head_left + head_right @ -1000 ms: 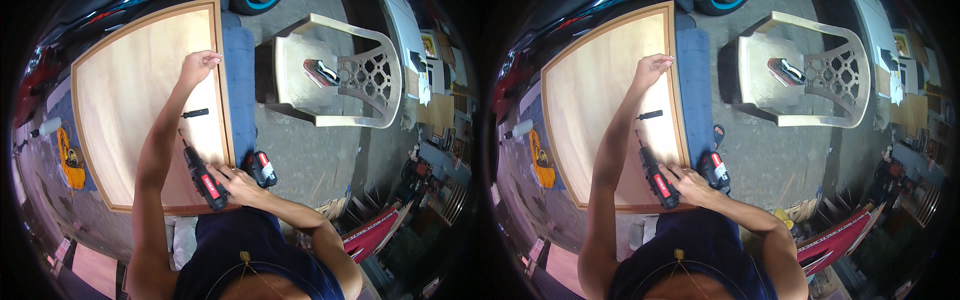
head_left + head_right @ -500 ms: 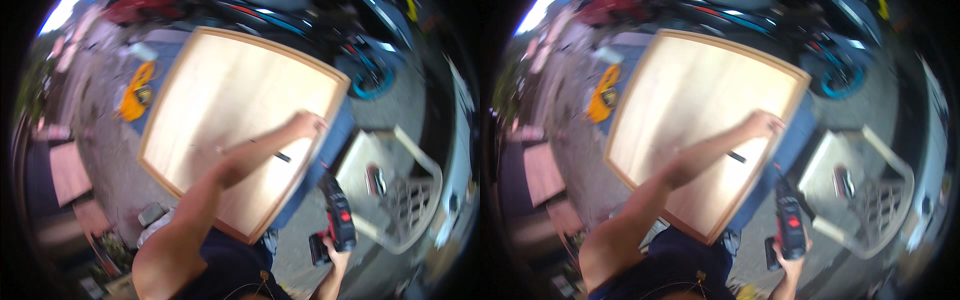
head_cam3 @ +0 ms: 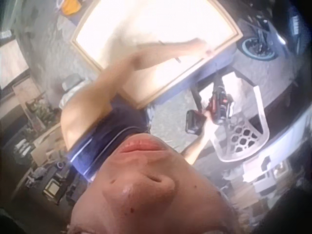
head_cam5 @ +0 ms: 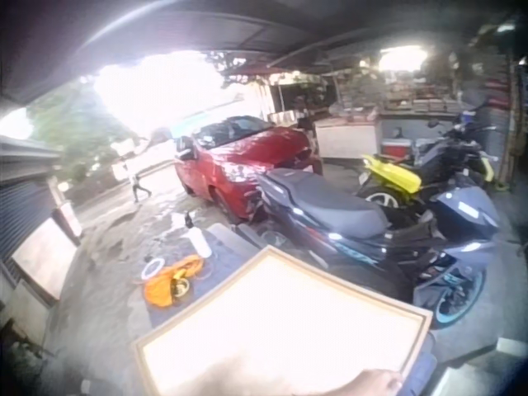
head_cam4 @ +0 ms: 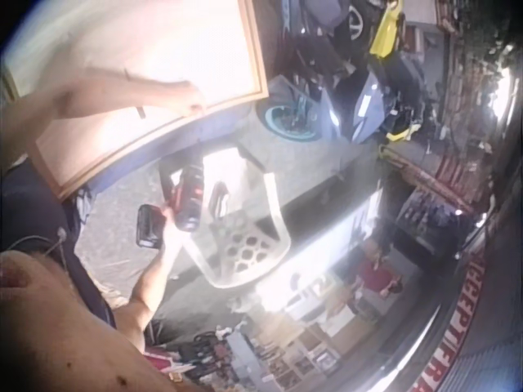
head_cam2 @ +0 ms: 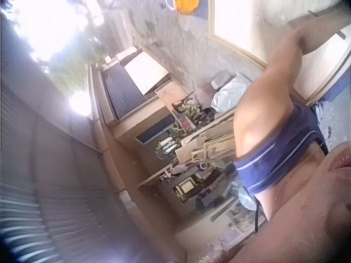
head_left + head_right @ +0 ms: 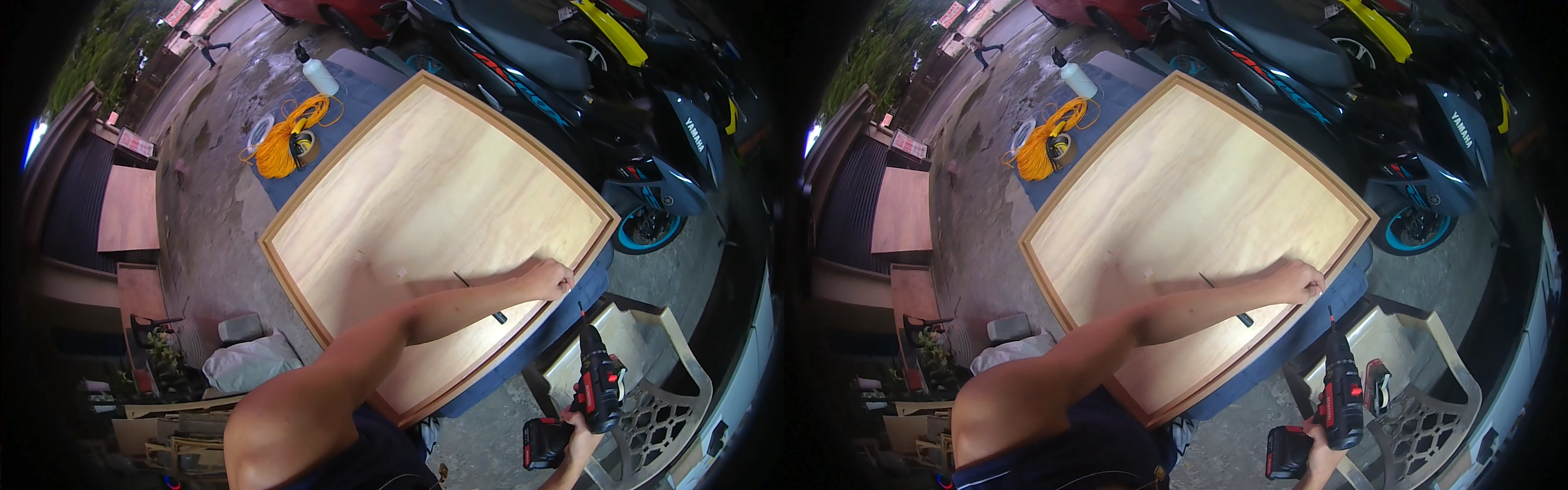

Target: The person uses a cordless drill to drive screws into a wooden board placed on a workbench. They repeatedly retrieve screws from a toolbox and insert them into pre-drilled holes on the board.

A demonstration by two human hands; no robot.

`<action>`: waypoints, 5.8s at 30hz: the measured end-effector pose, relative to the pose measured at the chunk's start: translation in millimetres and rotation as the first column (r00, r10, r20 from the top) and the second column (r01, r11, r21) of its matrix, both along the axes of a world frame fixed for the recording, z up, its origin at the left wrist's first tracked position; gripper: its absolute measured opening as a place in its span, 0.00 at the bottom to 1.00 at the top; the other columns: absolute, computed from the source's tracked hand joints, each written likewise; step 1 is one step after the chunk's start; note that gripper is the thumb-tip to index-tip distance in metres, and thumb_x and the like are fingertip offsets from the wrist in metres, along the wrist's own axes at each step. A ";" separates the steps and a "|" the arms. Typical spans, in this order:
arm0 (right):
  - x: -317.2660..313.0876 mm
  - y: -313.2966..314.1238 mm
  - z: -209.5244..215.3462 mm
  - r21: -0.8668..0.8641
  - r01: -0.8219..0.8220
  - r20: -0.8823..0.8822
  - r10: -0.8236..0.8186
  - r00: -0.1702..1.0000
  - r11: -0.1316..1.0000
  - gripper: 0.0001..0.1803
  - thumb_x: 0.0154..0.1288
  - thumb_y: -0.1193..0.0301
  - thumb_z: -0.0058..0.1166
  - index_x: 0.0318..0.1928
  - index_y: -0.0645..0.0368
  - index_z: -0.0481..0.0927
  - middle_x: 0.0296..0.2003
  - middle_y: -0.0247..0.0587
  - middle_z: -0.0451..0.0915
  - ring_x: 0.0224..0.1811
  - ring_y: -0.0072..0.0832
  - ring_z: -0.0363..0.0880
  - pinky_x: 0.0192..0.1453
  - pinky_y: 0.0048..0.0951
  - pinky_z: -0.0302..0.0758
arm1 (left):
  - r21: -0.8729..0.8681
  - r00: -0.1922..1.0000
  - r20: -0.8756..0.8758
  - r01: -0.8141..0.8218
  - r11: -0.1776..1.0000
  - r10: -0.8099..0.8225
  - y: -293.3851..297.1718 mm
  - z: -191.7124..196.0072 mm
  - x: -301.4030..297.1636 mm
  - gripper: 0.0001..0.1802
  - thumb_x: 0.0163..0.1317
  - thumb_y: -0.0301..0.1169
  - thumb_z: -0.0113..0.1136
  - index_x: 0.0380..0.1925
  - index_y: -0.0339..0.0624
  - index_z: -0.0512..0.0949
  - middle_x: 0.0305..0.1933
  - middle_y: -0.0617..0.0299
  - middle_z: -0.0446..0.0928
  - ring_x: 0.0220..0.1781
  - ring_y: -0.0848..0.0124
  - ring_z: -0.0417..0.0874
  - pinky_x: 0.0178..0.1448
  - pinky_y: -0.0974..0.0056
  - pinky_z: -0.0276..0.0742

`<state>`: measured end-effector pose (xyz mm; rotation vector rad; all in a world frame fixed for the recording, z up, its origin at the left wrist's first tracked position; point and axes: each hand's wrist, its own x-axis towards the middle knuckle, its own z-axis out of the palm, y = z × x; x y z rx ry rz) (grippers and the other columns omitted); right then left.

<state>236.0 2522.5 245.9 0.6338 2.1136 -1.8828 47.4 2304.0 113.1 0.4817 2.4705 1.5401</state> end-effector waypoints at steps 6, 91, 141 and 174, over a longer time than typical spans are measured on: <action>-3.5 1.3 6.2 0.158 0.229 0.079 -0.243 0.967 0.961 0.24 0.37 0.79 0.50 0.43 0.66 0.76 0.24 0.39 0.76 0.23 0.26 0.75 0.28 0.26 0.72 | -0.115 0.992 -0.099 0.062 0.991 -0.074 23.0 -38.8 -4.4 0.09 0.51 0.27 0.56 0.32 0.45 0.81 0.33 0.51 0.80 0.35 0.62 0.82 0.43 0.63 0.76; -196.2 -59.9 93.3 0.428 -0.680 0.538 0.437 0.721 0.595 0.14 0.34 0.79 0.50 0.30 0.65 0.75 0.14 0.36 0.71 0.13 0.20 0.69 0.19 0.22 0.68 | 0.060 0.983 0.139 0.112 0.992 -0.119 -9.7 -20.8 -25.7 0.18 0.53 0.23 0.57 0.40 0.38 0.59 0.27 0.50 0.80 0.30 0.62 0.81 0.37 0.63 0.72; -195.8 -54.0 86.3 0.659 -0.682 0.340 0.683 0.647 0.318 0.22 0.32 0.74 0.59 0.36 0.62 0.77 0.25 0.42 0.80 0.27 0.31 0.77 0.32 0.30 0.75 | 0.059 0.998 0.039 0.049 0.997 -0.051 -5.6 -25.7 -24.3 0.16 0.51 0.24 0.59 0.37 0.41 0.64 0.18 0.54 0.72 0.22 0.62 0.77 0.26 0.62 0.69; 56.6 -92.1 52.1 0.713 -0.612 -0.038 0.890 0.454 0.342 0.40 0.42 0.72 0.58 0.60 0.64 0.60 0.51 0.52 0.69 0.41 0.46 0.78 0.42 0.39 0.79 | 0.047 0.858 -0.001 -0.512 0.857 0.513 -167.2 26.1 78.3 0.16 0.57 0.29 0.59 0.47 0.39 0.72 0.32 0.64 0.74 0.32 0.75 0.74 0.37 0.71 0.71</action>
